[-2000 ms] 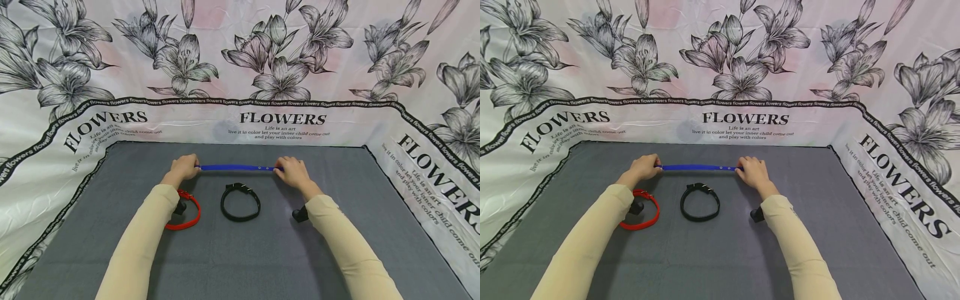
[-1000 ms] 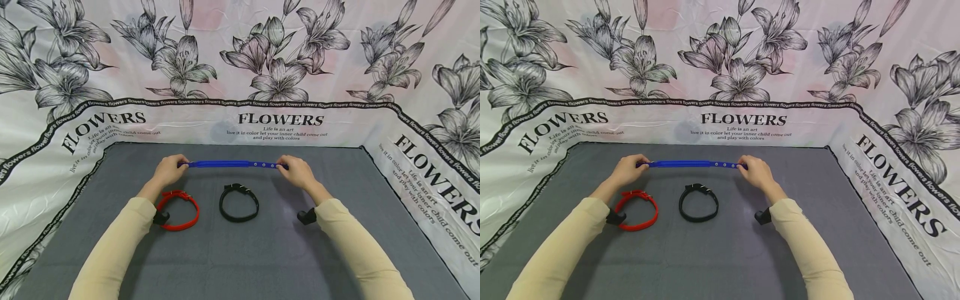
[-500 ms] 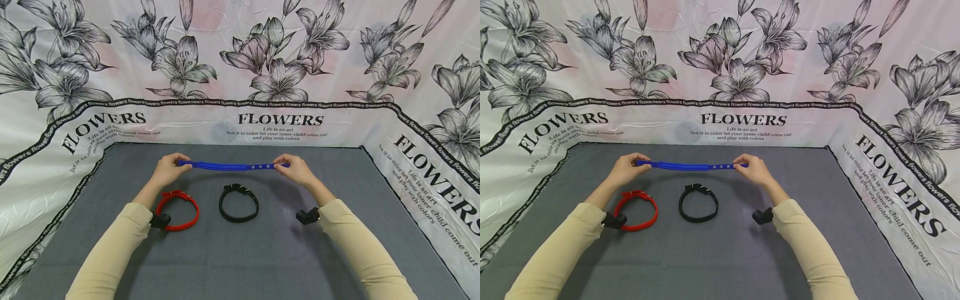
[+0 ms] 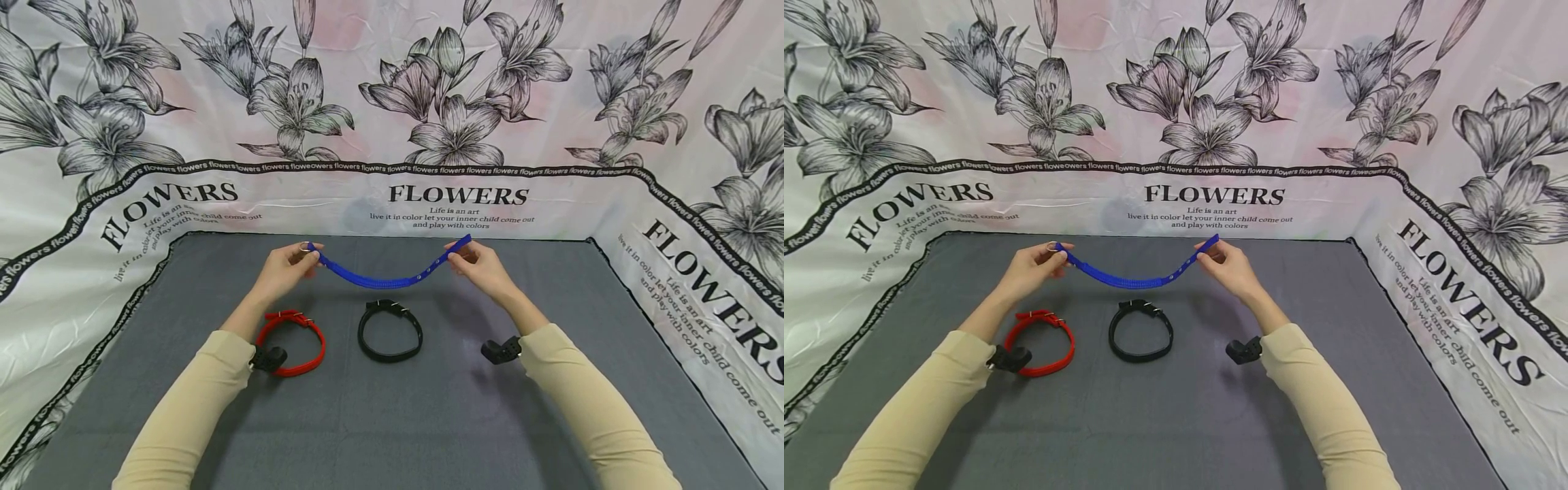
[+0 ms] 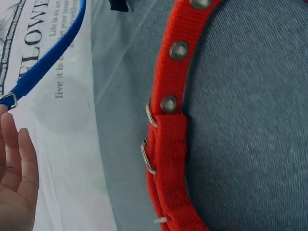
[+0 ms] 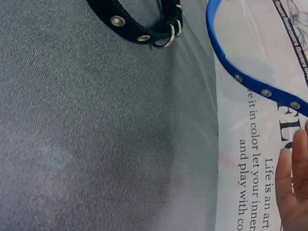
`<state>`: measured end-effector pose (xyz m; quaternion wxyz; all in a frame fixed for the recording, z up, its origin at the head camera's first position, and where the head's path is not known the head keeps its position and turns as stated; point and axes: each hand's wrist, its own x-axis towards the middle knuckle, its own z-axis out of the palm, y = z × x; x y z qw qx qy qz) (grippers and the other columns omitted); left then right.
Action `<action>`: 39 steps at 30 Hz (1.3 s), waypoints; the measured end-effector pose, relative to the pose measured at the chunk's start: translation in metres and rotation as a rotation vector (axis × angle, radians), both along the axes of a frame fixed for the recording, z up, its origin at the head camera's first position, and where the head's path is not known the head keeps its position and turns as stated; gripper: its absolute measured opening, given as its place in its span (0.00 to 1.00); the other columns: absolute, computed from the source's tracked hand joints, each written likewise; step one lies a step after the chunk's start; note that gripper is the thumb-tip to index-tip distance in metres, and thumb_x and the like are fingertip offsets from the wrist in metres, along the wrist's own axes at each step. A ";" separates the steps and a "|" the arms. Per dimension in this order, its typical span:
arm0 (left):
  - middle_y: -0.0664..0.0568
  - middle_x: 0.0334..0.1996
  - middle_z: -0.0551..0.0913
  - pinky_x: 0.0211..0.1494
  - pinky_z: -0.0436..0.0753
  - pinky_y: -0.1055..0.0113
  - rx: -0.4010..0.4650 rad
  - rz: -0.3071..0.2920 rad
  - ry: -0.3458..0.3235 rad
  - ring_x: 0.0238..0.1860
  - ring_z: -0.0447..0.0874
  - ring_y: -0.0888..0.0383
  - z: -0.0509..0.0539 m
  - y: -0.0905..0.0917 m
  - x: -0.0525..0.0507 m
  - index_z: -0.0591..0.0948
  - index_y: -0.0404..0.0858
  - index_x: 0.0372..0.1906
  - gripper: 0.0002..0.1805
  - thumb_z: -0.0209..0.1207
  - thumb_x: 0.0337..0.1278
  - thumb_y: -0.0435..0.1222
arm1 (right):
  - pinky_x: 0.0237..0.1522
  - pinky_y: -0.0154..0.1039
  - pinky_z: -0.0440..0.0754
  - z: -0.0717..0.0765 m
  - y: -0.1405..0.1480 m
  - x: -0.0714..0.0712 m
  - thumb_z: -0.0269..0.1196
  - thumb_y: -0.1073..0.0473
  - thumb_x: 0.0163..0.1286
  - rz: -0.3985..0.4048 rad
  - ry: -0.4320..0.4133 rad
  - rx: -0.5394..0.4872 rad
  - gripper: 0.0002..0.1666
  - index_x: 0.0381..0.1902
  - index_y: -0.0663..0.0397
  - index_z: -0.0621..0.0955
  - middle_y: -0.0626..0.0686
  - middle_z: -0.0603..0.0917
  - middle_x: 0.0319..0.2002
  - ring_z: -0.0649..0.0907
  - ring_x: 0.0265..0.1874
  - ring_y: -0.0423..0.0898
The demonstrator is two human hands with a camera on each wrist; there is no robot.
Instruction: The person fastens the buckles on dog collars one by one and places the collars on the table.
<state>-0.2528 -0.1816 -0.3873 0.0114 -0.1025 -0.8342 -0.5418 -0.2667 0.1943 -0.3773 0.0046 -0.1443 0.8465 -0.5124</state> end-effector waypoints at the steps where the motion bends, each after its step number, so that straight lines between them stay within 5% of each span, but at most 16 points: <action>1: 0.40 0.38 0.82 0.42 0.82 0.61 0.011 -0.007 0.009 0.32 0.83 0.62 0.001 0.001 0.000 0.77 0.40 0.54 0.21 0.51 0.64 0.47 | 0.39 0.36 0.80 0.001 -0.001 0.001 0.56 0.53 0.68 -0.005 0.003 -0.013 0.21 0.54 0.59 0.76 0.62 0.80 0.41 0.80 0.39 0.52; 4: 0.38 0.38 0.81 0.40 0.82 0.65 0.022 -0.027 0.027 0.33 0.83 0.61 0.004 0.004 0.001 0.77 0.39 0.54 0.22 0.49 0.65 0.49 | 0.43 0.37 0.80 0.004 -0.005 0.001 0.55 0.52 0.69 -0.018 -0.009 -0.060 0.22 0.54 0.62 0.75 0.62 0.79 0.47 0.79 0.46 0.55; 8: 0.38 0.40 0.80 0.44 0.82 0.58 0.010 -0.044 0.015 0.35 0.82 0.57 0.011 0.008 0.003 0.77 0.41 0.54 0.23 0.45 0.66 0.51 | 0.47 0.39 0.80 -0.002 -0.006 -0.007 0.54 0.52 0.70 -0.010 -0.015 -0.147 0.23 0.56 0.62 0.74 0.63 0.77 0.53 0.77 0.52 0.53; 13: 0.37 0.44 0.80 0.50 0.78 0.51 0.044 -0.063 -0.009 0.43 0.80 0.47 0.030 0.018 0.015 0.77 0.36 0.53 0.20 0.44 0.69 0.44 | 0.44 0.40 0.81 0.001 -0.015 -0.007 0.53 0.57 0.70 0.019 0.008 -0.221 0.23 0.60 0.61 0.69 0.67 0.77 0.51 0.79 0.49 0.55; 17: 0.39 0.51 0.78 0.51 0.78 0.55 0.057 -0.071 -0.008 0.50 0.78 0.47 0.041 0.026 0.023 0.79 0.30 0.49 0.18 0.47 0.68 0.40 | 0.41 0.39 0.82 0.011 -0.026 0.000 0.53 0.62 0.70 0.026 0.014 -0.254 0.23 0.60 0.65 0.65 0.70 0.77 0.49 0.79 0.47 0.61; 28: 0.42 0.37 0.82 0.44 0.79 0.59 0.024 -0.057 0.049 0.40 0.79 0.48 0.020 0.032 0.005 0.76 0.44 0.57 0.23 0.51 0.63 0.50 | 0.43 0.54 0.79 0.027 -0.048 0.017 0.51 0.60 0.72 0.031 -0.002 -0.184 0.19 0.56 0.66 0.69 0.67 0.78 0.44 0.78 0.45 0.64; 34: 0.42 0.37 0.82 0.41 0.78 0.58 0.011 -0.046 0.070 0.39 0.77 0.43 0.021 0.040 0.005 0.77 0.41 0.54 0.22 0.49 0.64 0.50 | 0.41 0.51 0.81 0.025 -0.052 0.017 0.52 0.62 0.70 0.060 0.006 -0.150 0.19 0.56 0.66 0.71 0.66 0.77 0.43 0.79 0.43 0.63; 39: 0.46 0.45 0.82 0.45 0.79 0.65 0.065 -0.027 0.014 0.45 0.79 0.51 0.024 0.047 0.006 0.78 0.40 0.53 0.21 0.52 0.62 0.48 | 0.40 0.46 0.81 0.011 -0.051 0.006 0.55 0.60 0.69 0.061 0.035 -0.104 0.19 0.55 0.60 0.73 0.65 0.79 0.43 0.79 0.42 0.60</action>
